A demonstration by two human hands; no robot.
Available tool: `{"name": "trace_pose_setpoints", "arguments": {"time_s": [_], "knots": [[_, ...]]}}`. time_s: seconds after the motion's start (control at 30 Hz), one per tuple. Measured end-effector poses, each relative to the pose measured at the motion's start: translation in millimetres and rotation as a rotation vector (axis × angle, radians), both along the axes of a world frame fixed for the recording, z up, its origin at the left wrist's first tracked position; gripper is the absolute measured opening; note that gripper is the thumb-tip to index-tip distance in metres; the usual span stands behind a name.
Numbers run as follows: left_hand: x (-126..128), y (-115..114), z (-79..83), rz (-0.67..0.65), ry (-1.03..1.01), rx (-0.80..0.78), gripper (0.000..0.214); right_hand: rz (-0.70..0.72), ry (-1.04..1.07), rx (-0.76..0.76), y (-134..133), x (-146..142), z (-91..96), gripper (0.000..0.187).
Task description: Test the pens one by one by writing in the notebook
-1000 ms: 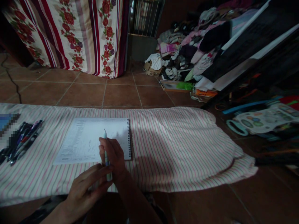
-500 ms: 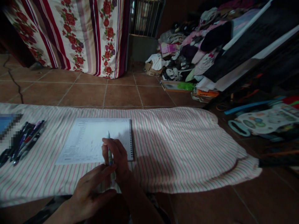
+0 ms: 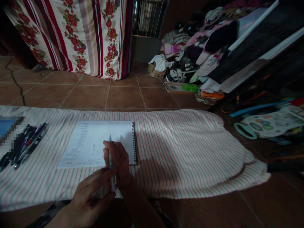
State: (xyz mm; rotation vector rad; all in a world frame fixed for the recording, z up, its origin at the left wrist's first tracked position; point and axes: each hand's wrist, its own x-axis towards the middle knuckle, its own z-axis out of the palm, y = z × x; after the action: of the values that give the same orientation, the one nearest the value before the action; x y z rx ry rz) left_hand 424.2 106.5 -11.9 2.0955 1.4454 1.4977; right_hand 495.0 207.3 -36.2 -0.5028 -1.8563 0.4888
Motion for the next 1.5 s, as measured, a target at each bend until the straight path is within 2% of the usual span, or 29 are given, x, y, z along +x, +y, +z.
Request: {"name": "trace_pose_setpoints", "arguments": {"time_s": [0.37,0.77,1.13,1.5], "knots": [[-1.9,-0.6,5.3,-0.011,-0.009,-0.005,0.04,0.015,0.014,0.029,0.4,-1.7,-2.6,0.028],[0.3,-1.7,4.1,0.021,-0.01,0.029,0.042,0.013,0.009,0.037,-3.1,-2.3,1.1,0.03],[5.9,-0.2,7.8,0.111,-0.003,0.064,0.027,0.01,0.009,0.035,-6.3,-2.5,6.5,0.029],[5.2,-0.1,4.9,0.077,0.013,0.038,0.027,0.035,0.032,-0.008,-4.9,-3.3,-2.7,0.03]]}}
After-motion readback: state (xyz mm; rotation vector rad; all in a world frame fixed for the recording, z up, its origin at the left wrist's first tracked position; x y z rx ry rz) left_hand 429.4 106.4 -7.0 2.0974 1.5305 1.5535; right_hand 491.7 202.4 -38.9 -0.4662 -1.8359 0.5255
